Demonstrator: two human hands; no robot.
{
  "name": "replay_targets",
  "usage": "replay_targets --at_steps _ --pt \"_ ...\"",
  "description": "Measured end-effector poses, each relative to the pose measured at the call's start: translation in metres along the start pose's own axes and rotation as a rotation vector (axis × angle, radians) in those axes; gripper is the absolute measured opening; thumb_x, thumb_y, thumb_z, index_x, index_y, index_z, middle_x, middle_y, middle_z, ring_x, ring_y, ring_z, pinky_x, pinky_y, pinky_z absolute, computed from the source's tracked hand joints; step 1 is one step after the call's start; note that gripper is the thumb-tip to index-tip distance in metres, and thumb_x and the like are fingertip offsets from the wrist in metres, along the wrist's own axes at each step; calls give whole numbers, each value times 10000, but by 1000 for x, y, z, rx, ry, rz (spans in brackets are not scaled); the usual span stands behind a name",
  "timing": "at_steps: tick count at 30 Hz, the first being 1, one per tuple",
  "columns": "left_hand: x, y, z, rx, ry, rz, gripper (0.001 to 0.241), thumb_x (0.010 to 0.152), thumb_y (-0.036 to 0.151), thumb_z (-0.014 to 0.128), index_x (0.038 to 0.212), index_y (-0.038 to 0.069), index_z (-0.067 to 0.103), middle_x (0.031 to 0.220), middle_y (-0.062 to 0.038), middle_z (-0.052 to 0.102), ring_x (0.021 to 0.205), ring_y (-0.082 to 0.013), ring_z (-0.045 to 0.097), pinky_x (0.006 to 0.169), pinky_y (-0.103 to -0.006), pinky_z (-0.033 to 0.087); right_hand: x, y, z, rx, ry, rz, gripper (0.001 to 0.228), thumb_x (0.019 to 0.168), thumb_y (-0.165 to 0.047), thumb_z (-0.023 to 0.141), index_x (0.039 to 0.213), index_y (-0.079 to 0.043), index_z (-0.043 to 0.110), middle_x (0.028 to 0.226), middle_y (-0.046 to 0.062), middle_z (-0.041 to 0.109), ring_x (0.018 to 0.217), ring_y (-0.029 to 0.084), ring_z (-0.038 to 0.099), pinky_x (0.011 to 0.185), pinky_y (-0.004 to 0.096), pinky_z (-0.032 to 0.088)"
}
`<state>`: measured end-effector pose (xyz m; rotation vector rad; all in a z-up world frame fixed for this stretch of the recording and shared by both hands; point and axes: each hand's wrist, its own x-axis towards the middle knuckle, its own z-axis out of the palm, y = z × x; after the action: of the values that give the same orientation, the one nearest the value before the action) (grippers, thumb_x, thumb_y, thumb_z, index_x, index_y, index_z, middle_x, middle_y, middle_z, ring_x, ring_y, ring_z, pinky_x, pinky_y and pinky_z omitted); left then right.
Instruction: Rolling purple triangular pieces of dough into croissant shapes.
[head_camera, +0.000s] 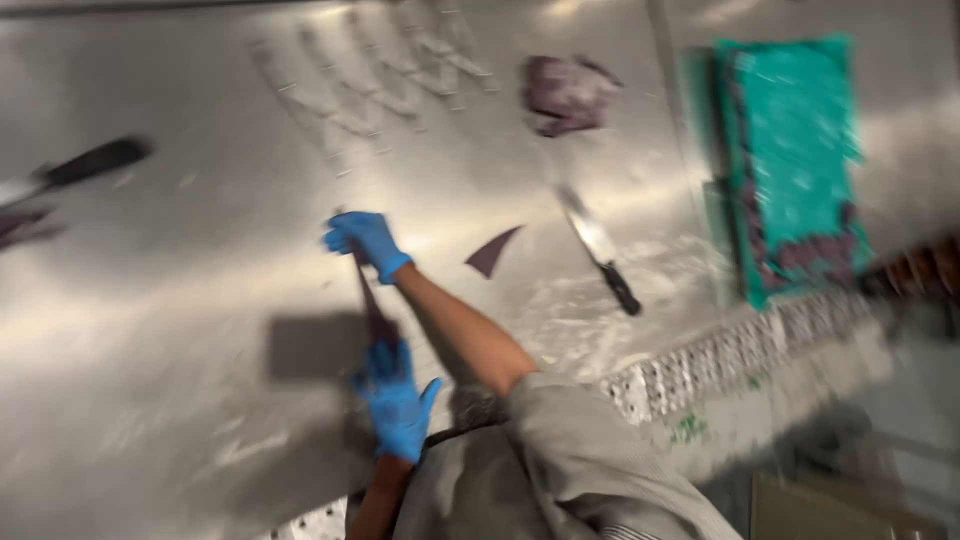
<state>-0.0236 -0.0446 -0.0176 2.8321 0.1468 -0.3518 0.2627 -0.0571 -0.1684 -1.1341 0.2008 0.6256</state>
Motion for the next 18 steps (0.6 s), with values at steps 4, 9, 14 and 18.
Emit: replay_targets --at_steps 4,9,14,18 --pt "1 2 17 138 65 57 982 823 759 578 1578 162 380 1588 -205 387 1475 -450 325 1160 -760 180 -31 -68 38 9 61 21 280 998 -196 675 1093 64 717 906 185 764 762 239 753 713 334 621" --pt "1 3 11 261 76 64 981 836 794 537 1575 169 381 1589 -202 406 1502 -442 345 1130 -812 183 -21 -79 48 -108 70 34 308 1002 -226 645 1057 65 730 885 182 771 737 218 748 685 332 626" --pt "6 4 6 293 56 78 1005 805 806 533 1583 191 373 1606 -214 375 1480 -460 344 1112 -801 191 -13 -63 37 -118 43 -3 335 998 -225 687 1120 86 712 935 199 768 780 232 745 719 342 613" --pt "-2 -6 -7 47 129 89 983 752 691 652 1535 153 394 1573 -278 358 1426 -469 370 1093 -792 210 -61 -57 34 -371 2 -327 516 963 -196 712 1439 -39 584 1344 154 657 1192 219 645 1026 334 539"
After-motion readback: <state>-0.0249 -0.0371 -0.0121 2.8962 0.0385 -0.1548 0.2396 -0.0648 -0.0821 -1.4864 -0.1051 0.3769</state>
